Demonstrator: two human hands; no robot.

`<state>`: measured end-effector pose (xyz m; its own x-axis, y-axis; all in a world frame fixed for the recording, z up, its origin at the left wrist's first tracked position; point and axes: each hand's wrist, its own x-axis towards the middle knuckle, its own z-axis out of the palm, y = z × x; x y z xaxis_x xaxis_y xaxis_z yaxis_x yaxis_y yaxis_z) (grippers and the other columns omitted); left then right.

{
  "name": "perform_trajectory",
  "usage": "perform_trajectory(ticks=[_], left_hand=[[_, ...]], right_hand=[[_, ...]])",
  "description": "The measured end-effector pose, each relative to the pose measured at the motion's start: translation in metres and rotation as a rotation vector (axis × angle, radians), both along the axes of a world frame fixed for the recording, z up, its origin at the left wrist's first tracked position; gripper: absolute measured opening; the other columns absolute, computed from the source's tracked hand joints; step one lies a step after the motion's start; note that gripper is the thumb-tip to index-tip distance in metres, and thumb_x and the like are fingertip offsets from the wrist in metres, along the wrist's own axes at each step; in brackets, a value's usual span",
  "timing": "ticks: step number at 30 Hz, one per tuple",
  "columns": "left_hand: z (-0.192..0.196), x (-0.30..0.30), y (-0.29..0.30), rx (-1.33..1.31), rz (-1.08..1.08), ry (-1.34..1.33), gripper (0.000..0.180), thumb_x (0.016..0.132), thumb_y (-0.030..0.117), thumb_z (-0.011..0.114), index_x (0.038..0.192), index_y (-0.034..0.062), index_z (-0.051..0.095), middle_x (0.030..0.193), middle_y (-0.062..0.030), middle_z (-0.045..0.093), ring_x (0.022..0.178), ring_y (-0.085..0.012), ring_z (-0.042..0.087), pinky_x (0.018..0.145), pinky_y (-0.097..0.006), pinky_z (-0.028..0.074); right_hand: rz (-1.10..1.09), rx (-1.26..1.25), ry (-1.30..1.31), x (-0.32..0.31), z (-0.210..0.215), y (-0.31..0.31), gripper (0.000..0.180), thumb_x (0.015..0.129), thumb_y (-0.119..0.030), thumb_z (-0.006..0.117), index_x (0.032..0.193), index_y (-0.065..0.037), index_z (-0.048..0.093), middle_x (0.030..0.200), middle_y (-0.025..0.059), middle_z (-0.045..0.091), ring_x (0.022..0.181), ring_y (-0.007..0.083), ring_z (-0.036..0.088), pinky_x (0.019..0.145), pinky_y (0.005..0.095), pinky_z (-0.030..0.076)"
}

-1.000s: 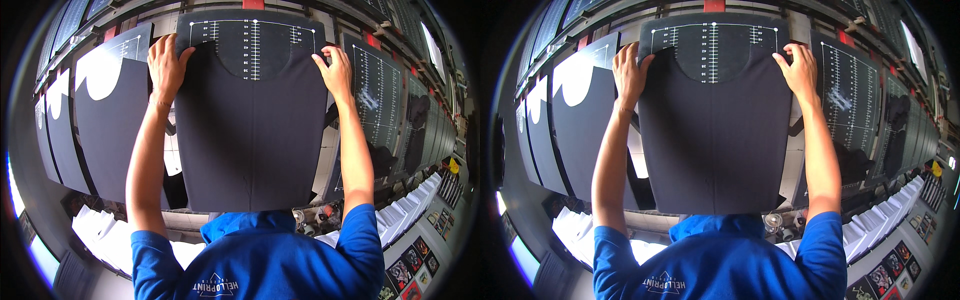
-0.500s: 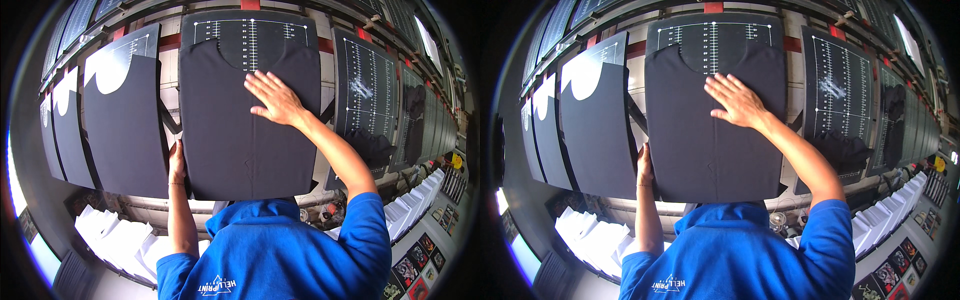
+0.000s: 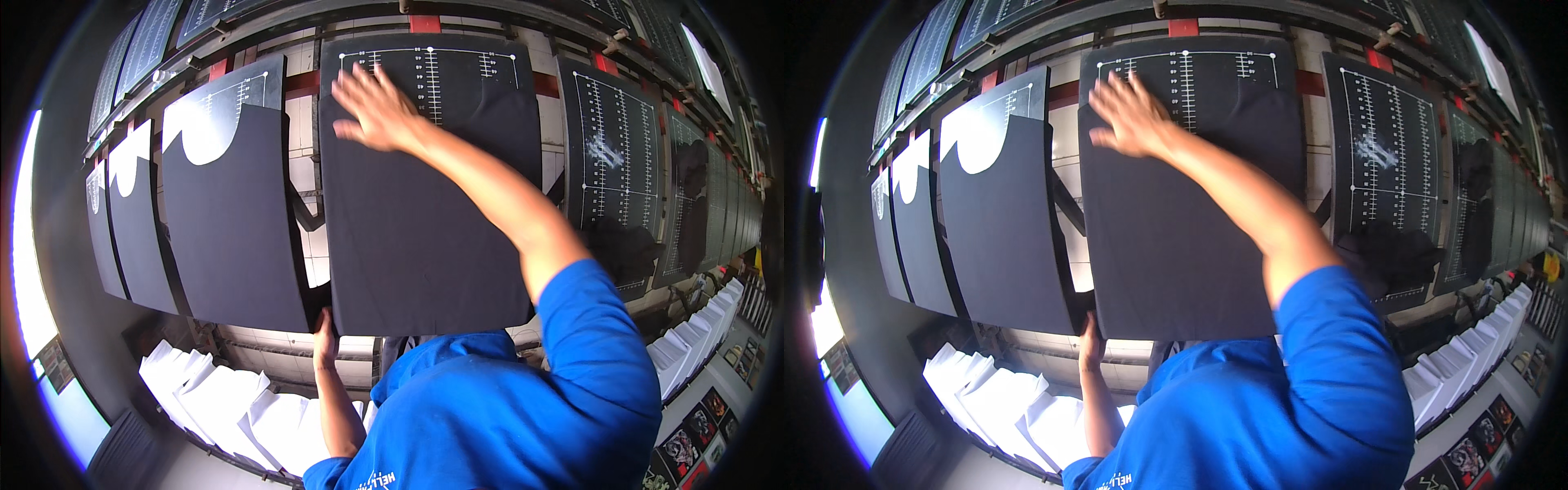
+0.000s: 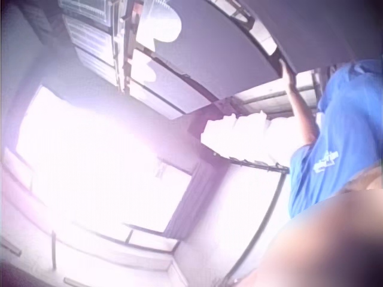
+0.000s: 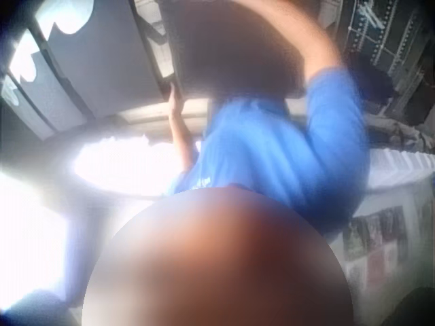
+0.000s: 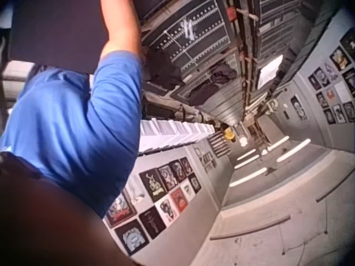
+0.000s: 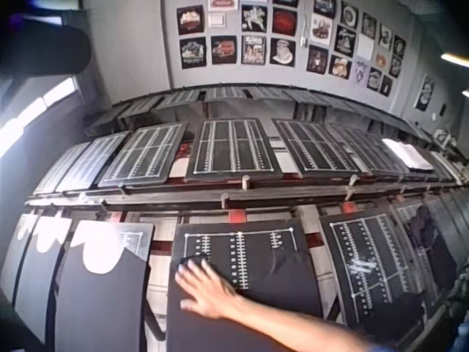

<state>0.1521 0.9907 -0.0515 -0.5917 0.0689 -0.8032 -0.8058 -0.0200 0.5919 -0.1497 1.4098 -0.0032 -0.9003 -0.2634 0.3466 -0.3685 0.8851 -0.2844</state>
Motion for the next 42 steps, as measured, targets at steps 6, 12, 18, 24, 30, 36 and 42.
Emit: perform_trajectory(ticks=[6, 12, 18, 24, 30, 36, 42], left_hand=[[0.08, 0.029, 0.011, -0.889, -0.271, 0.348, 0.019, 0.101, 0.015, 0.055, 0.1, -0.0035, 0.06, 0.079, -0.0095, 0.057, 0.073, -0.019, 0.053, 0.069, -0.035, 0.045], [0.103, 0.028, 0.143, -0.996, -0.591, 0.918, 0.057, 0.091, 0.007, 0.062, 0.143, -0.0051, 0.042, 0.148, -0.0252, 0.042, 0.142, -0.0444, 0.034, 0.116, -0.052, 0.027], [0.084, -0.061, 0.267, -0.942, -1.224, 1.161, 0.073, 0.099, 0.043, 0.049, 0.15, -0.0071, 0.034, 0.158, -0.0254, 0.031, 0.149, -0.0449, 0.021, 0.121, -0.059, 0.011], [0.054, -0.196, 0.328, -1.132, -0.983, 1.412, 0.068, 0.103, 0.043, 0.045, 0.153, -0.0007, 0.032, 0.16, -0.018, 0.031, 0.15, -0.0364, 0.024, 0.122, -0.051, 0.016], [0.098, -0.02, 0.319, -0.637, -1.322, 1.483, 0.066, 0.094, 0.033, 0.059, 0.146, -0.0042, 0.042, 0.154, -0.0262, 0.038, 0.144, -0.0457, 0.033, 0.118, -0.056, 0.024], [0.077, 0.113, 0.302, 0.03, -1.564, 1.487, 0.051, 0.093, 0.025, 0.065, 0.139, 0.0053, 0.053, 0.153, -0.0155, 0.043, 0.144, -0.0353, 0.037, 0.117, -0.045, 0.032], [0.123, 0.077, 0.461, -0.186, -1.03, 1.501, 0.06, 0.087, 0.013, 0.07, 0.141, 0.002, 0.046, 0.143, -0.0238, 0.046, 0.13, -0.0416, 0.045, 0.109, -0.049, 0.038]], right_hand=[[0.321, 0.069, -0.069, 0.176, -0.006, -0.127, 0.083, 0.09, -0.063, 0.052, 0.151, -0.008, 0.04, 0.16, 0.0111, 0.033, 0.15, 0.0304, 0.023, 0.125, 0.0528, 0.008], [0.618, 0.044, -0.371, 0.239, 0.017, 0.021, 0.083, 0.091, -0.065, 0.05, 0.153, -0.01, 0.038, 0.162, 0.0096, 0.029, 0.152, 0.0292, 0.019, 0.124, 0.0524, 0.008], [-0.203, 0.12, -0.094, 0.102, -0.005, 0.227, 0.079, 0.098, -0.064, 0.038, 0.153, -0.007, 0.035, 0.161, 0.0155, 0.03, 0.151, 0.0354, 0.021, 0.122, 0.0546, 0.012], [0.0, 0.092, -0.189, 0.313, 0.011, 0.082, 0.076, 0.098, -0.061, 0.04, 0.154, -0.011, 0.034, 0.161, 0.011, 0.031, 0.152, 0.0317, 0.021, 0.123, 0.0542, 0.012], [0.057, -0.457, -0.51, 0.507, 0.032, 0.006, 0.048, 0.098, -0.042, 0.056, 0.136, -0.012, 0.058, 0.145, 0.0103, 0.052, 0.139, 0.0269, 0.044, 0.118, 0.0474, 0.029], [-0.847, -0.627, -0.142, 0.512, 0.103, 0.093, 0.015, 0.093, -0.01, 0.064, 0.106, -0.004, 0.069, 0.091, 0.0121, 0.071, 0.083, 0.0278, 0.07, 0.074, 0.0376, 0.055], [-0.771, -0.061, 0.034, 0.47, 0.102, 0.228, 0.027, 0.083, -0.014, 0.072, 0.107, -0.009, 0.062, 0.116, 0.0109, 0.063, 0.113, 0.0302, 0.059, 0.101, 0.0489, 0.04]])
